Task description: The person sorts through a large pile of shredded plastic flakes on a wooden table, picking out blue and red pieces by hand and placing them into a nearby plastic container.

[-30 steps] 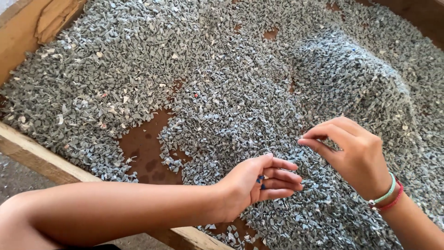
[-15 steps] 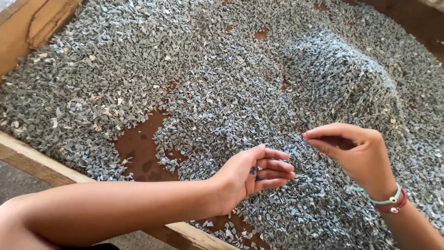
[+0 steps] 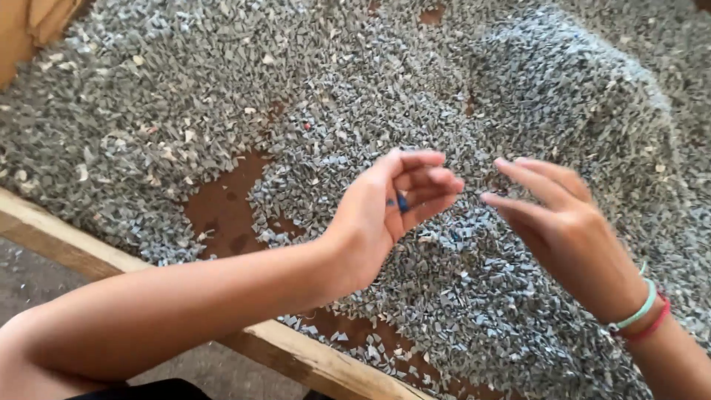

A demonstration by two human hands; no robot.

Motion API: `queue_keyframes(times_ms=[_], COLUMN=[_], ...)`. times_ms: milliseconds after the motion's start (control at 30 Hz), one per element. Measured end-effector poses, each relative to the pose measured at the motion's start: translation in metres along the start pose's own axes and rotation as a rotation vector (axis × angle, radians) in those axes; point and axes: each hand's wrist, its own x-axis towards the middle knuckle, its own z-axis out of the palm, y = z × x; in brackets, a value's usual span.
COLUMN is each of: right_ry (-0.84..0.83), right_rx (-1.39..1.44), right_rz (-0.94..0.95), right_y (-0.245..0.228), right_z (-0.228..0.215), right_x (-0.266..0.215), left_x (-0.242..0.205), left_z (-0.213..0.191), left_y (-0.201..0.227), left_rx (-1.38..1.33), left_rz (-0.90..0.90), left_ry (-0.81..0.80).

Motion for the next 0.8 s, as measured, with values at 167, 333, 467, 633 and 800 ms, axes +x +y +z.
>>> queue_keyframes(times_ms=[167, 333, 467, 633, 800], right_ry=[-0.072, -0.153, -0.163, -0.216, -0.134], right_rx=[0.061, 0.077, 0.036, 0.011, 0.072], right_rz=[-0.008, -0.024, -0.034, 0.007, 0.028], right_y=[0.000, 0.000, 0.008, 0.008, 0.016], right_z=[0.023, 0.040, 0.051, 0.051, 0.054], right_x=[-0.007, -0.009, -0.015, -0.014, -0.016], left_x=[-0.004, 0.002, -0.001, 0.000, -0.001], left_z=[0.001, -0.004, -0.003, -0.005, -0.005], left_y=[0.005, -0.003, -0.003, -0.008, -0.007], left_rx=[-0.053, -0.029, -0.012, -0.047, 0.003], left_rz=[-0.013, -0.021, -0.070, -0.078, -0.100], left_ry=[-0.042, -0.078, -0.043, -0.088, -0.077])
